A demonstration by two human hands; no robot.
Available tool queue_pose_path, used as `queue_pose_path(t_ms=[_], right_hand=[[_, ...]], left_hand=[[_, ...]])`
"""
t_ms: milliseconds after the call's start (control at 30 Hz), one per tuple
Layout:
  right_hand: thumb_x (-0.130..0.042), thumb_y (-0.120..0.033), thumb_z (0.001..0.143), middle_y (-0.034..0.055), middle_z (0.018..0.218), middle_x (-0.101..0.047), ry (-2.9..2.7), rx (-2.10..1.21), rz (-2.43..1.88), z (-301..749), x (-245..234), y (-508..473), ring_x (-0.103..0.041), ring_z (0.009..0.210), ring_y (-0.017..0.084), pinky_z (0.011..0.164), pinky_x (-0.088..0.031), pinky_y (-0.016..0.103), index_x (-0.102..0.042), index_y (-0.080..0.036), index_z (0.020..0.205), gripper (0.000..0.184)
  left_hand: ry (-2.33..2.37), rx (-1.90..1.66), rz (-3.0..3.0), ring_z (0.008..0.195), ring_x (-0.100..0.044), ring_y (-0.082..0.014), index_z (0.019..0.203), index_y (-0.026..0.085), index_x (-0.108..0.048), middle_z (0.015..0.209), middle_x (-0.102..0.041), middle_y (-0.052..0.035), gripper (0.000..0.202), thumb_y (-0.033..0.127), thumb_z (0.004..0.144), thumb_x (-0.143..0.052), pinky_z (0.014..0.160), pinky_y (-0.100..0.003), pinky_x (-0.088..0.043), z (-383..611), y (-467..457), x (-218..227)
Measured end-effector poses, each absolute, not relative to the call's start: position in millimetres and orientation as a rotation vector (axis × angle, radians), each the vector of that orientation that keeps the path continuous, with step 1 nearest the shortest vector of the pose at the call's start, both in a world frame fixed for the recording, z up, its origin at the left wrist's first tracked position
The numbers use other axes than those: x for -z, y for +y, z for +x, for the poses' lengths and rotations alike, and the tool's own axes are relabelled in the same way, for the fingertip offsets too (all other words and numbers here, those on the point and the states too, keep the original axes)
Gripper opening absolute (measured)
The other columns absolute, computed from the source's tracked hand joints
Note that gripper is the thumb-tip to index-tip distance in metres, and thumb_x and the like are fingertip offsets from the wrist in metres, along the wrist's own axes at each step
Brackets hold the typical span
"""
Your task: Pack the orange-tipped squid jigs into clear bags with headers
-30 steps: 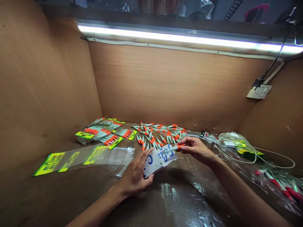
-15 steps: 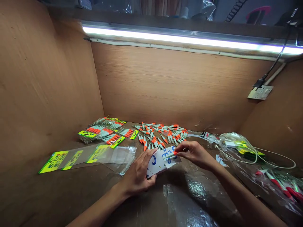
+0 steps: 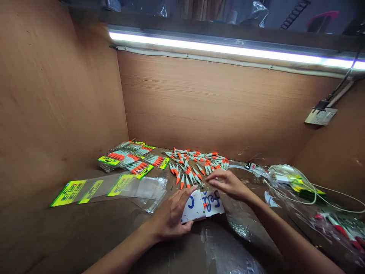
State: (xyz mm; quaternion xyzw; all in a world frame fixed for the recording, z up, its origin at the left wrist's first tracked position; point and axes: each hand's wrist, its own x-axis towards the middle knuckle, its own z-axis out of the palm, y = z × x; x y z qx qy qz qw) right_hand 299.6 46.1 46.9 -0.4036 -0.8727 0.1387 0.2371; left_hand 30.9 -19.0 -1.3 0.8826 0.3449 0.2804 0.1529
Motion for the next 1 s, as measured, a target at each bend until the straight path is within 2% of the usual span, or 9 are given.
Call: queue_pose_path(t_ms=[67, 133, 233, 333, 533, 667, 767, 900, 1000], right_hand=[[-0.049, -0.035, 0.098, 0.006, 0.1, -0.072, -2.302, -0.108, -1.47, 293, -49, 77, -0.06, 0.099, 0.02, 0.089, -0.04, 0.03, -0.075, -0.021, 0.098, 0.03], [-0.056, -0.033, 0.093, 0.0124, 0.106, -0.071, -2.247, -0.015, -1.605, 280, -44, 104, -0.055, 0.109, 0.027, 0.094, -0.037, 0.035, -0.077, -0.017, 0.093, 0.027], [-0.07, -0.028, 0.078, 0.0188, 0.112, -0.068, -2.198, -0.021, -1.667, 259, -29, 131, -0.049, 0.117, 0.034, 0.099, -0.033, 0.039, -0.077, -0.013, 0.082, 0.018], [-0.07, -0.023, 0.074, 0.0209, 0.11, -0.067, -2.102, -0.095, -1.697, 247, -16, 142, -0.048, 0.118, 0.035, 0.098, -0.033, 0.04, -0.075, -0.011, 0.078, 0.013], [-0.059, -0.038, 0.085, 0.0123, 0.089, -0.07, -1.885, -0.514, -1.55, 262, -20, 146, -0.061, 0.087, 0.025, 0.075, -0.044, 0.033, -0.067, -0.012, 0.092, 0.028], [-0.052, -0.055, 0.09, 0.0107, 0.098, -0.07, -1.805, -0.898, -1.28, 287, -28, 120, -0.061, 0.074, 0.017, 0.065, -0.047, 0.028, -0.062, -0.015, 0.108, 0.045], [-0.05, -0.062, 0.091, 0.0106, 0.098, -0.068, -1.752, -1.103, -1.13, 304, -30, 89, -0.06, 0.071, 0.015, 0.065, -0.049, 0.028, -0.063, -0.017, 0.104, 0.048], [-0.066, -0.055, 0.085, 0.0064, 0.089, -0.067, -1.554, -1.517, -0.977, 318, -31, 61, -0.054, 0.063, 0.01, 0.059, -0.046, 0.022, -0.067, -0.018, 0.1, 0.04], [-0.078, -0.046, 0.077, 0.0048, 0.086, -0.069, -1.62, -1.561, -1.029, 328, -39, 53, -0.052, 0.061, 0.008, 0.059, -0.044, 0.021, -0.072, -0.015, 0.103, 0.041]], left_hand=[[0.983, -0.788, 2.553, 0.126, -0.049, -0.0286, 0.152, 0.03, -0.02, 0.141, -0.049, -0.0073, 0.098, 0.017, 0.067, -0.066, 0.108, -0.044, -0.042, 30, -20, 0], [0.985, -0.764, 2.579, 0.125, -0.049, -0.0293, 0.152, 0.031, -0.021, 0.141, -0.049, -0.0073, 0.096, 0.017, 0.068, -0.066, 0.107, -0.046, -0.042, 30, -21, -2], [0.983, -0.76, 2.603, 0.125, -0.05, -0.0295, 0.152, 0.032, -0.021, 0.141, -0.049, -0.007, 0.097, 0.015, 0.066, -0.065, 0.107, -0.046, -0.043, 30, -22, -3], [0.961, -0.777, 2.602, 0.125, -0.049, -0.0288, 0.151, 0.032, -0.021, 0.141, -0.049, -0.0063, 0.098, 0.015, 0.066, -0.066, 0.108, -0.045, -0.042, 30, -21, -2], [1.001, -0.746, 2.566, 0.122, -0.052, -0.031, 0.151, 0.031, -0.023, 0.139, -0.051, -0.008, 0.097, 0.02, 0.066, -0.067, 0.104, -0.047, -0.045, 28, -19, 6], [1.015, -0.779, 2.532, 0.126, -0.05, -0.0318, 0.151, 0.032, -0.023, 0.142, -0.05, -0.008, 0.097, 0.02, 0.066, -0.068, 0.106, -0.049, -0.043, 27, -18, 9], [1.013, -0.813, 2.515, 0.126, -0.051, -0.0312, 0.151, 0.031, -0.023, 0.142, -0.05, -0.0081, 0.095, 0.02, 0.068, -0.068, 0.107, -0.048, -0.043, 27, -17, 10], [0.995, -0.823, 2.49, 0.126, -0.052, -0.03, 0.152, 0.03, -0.023, 0.144, -0.05, -0.0084, 0.095, 0.022, 0.07, -0.069, 0.107, -0.046, -0.043, 26, -12, 14], [0.993, -0.835, 2.481, 0.131, -0.048, -0.0301, 0.152, 0.027, -0.022, 0.149, -0.045, -0.0097, 0.095, 0.022, 0.07, -0.07, 0.11, -0.046, -0.04, 24, -7, 18]])
